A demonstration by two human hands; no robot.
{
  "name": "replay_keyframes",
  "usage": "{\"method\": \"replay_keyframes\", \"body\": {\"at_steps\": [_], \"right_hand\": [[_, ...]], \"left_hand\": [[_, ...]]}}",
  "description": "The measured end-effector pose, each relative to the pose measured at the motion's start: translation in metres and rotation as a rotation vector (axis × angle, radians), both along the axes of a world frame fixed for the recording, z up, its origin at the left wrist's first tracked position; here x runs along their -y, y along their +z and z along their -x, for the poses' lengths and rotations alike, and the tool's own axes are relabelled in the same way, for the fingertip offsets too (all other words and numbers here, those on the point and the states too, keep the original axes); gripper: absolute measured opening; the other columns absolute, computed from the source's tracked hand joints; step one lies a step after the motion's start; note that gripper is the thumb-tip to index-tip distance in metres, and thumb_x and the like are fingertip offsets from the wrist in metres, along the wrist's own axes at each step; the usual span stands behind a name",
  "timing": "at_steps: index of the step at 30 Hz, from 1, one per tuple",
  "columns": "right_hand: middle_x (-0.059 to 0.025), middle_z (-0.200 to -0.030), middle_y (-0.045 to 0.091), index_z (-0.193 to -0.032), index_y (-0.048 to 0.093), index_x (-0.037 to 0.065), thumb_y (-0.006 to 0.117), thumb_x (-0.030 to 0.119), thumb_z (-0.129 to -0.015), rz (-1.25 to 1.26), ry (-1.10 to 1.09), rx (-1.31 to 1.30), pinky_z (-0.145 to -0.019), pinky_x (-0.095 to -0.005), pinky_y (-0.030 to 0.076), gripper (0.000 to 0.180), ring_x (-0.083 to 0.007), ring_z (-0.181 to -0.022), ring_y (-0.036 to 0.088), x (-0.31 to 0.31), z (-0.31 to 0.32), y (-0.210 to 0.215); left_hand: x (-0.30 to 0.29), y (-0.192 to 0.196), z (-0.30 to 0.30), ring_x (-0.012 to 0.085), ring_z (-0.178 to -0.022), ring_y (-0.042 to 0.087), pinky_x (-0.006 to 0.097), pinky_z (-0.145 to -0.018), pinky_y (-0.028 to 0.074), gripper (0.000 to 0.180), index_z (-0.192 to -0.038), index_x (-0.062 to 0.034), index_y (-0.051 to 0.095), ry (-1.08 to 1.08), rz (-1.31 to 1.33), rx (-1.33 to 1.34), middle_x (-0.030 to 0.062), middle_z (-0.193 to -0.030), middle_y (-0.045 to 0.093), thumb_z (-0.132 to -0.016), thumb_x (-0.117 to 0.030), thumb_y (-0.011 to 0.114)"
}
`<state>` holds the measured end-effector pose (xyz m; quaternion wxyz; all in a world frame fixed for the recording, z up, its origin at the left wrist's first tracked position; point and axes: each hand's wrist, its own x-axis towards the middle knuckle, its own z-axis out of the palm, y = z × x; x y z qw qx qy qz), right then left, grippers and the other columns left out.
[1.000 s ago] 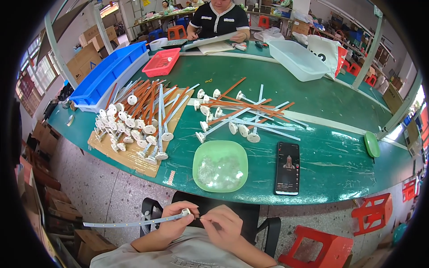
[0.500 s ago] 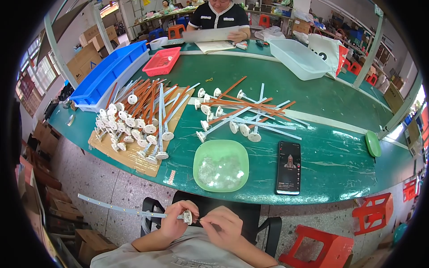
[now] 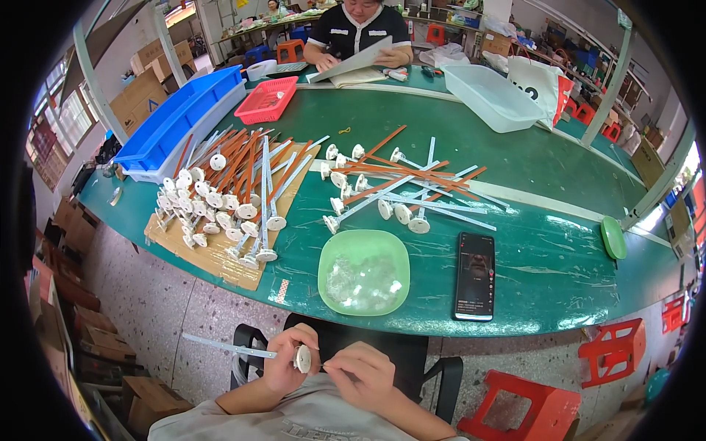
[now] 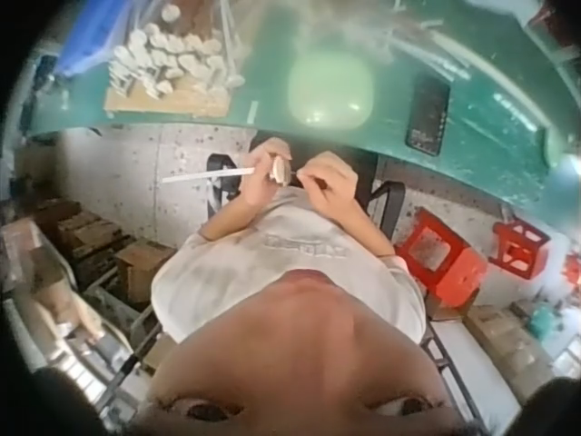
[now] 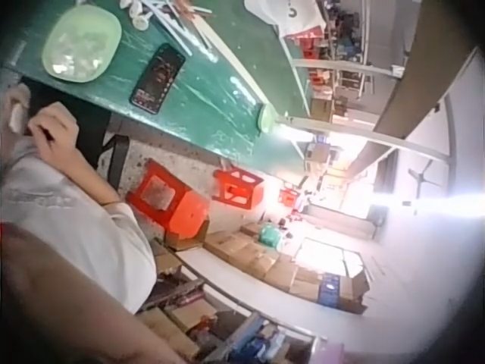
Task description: Assembling LED light strips by attaching them into circular plastic bases on a workbench.
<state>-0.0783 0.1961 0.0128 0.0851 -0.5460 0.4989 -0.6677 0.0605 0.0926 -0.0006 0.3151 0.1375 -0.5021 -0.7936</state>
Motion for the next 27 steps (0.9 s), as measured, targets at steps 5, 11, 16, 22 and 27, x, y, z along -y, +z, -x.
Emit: {"method": "replay_keyframes", "body": {"at_steps": [5,11,16,22,27], "right_hand": [[-0.0099,-0.079,0.066,-0.084,0.07,-0.001,0.076,-0.006,-0.07,0.007,-0.012,-0.016,-0.056,-0.0286,0.049,0.016,-0.0215,-0.064,0.063,0.0,0.0,0.0],[-0.0099,-0.079,0.066,-0.084,0.069,-0.001,0.074,-0.008,-0.069,0.004,0.012,-0.01,-0.058,-0.0291,0.048,0.017,-0.0211,-0.066,0.062,0.001,-0.001,0.001],[-0.0098,-0.079,0.066,-0.084,0.069,-0.001,0.074,-0.008,-0.07,-0.003,0.005,-0.016,-0.057,-0.029,0.048,0.017,-0.0213,-0.065,0.062,0.0,-0.001,0.002],[-0.0098,-0.079,0.066,-0.084,0.069,-0.001,0.074,-0.008,-0.07,-0.002,-0.003,-0.023,-0.057,-0.0289,0.048,0.016,-0.0211,-0.065,0.062,0.0,0.0,0.001],[-0.0099,-0.08,0.066,-0.084,0.07,-0.001,0.074,-0.008,-0.069,0.0,-0.006,-0.023,-0.057,-0.0289,0.048,0.016,-0.021,-0.065,0.062,-0.001,0.0,0.001]], "left_hand": [[0.0,0.004,0.0,0.0196,-0.068,0.064,0.027,-0.062,0.052,0.031,-0.104,0.0053,0.057,-0.044,-0.03,-0.111,0.0153,-0.106,0.052,-0.096,-0.024,0.063],[-0.001,-0.003,-0.002,0.0195,-0.081,0.063,0.029,-0.066,0.053,0.027,-0.105,0.0046,0.059,-0.036,-0.062,-0.073,0.0144,-0.101,0.055,-0.088,-0.012,0.072],[0.001,-0.008,-0.002,0.0199,-0.085,0.062,0.03,-0.073,0.053,0.029,-0.106,0.0044,0.062,-0.007,0.006,-0.06,0.0147,-0.1,0.059,-0.084,-0.01,0.076],[0.001,-0.007,-0.001,0.0207,-0.086,0.063,0.03,-0.075,0.053,0.036,-0.107,0.0052,0.063,-0.019,-0.004,-0.081,0.0152,-0.102,0.06,-0.08,-0.012,0.081],[0.002,-0.009,-0.002,0.0212,-0.087,0.064,0.031,-0.076,0.054,0.041,-0.107,0.0058,0.064,-0.028,0.017,-0.08,0.0151,-0.102,0.06,-0.077,-0.013,0.084]]}}
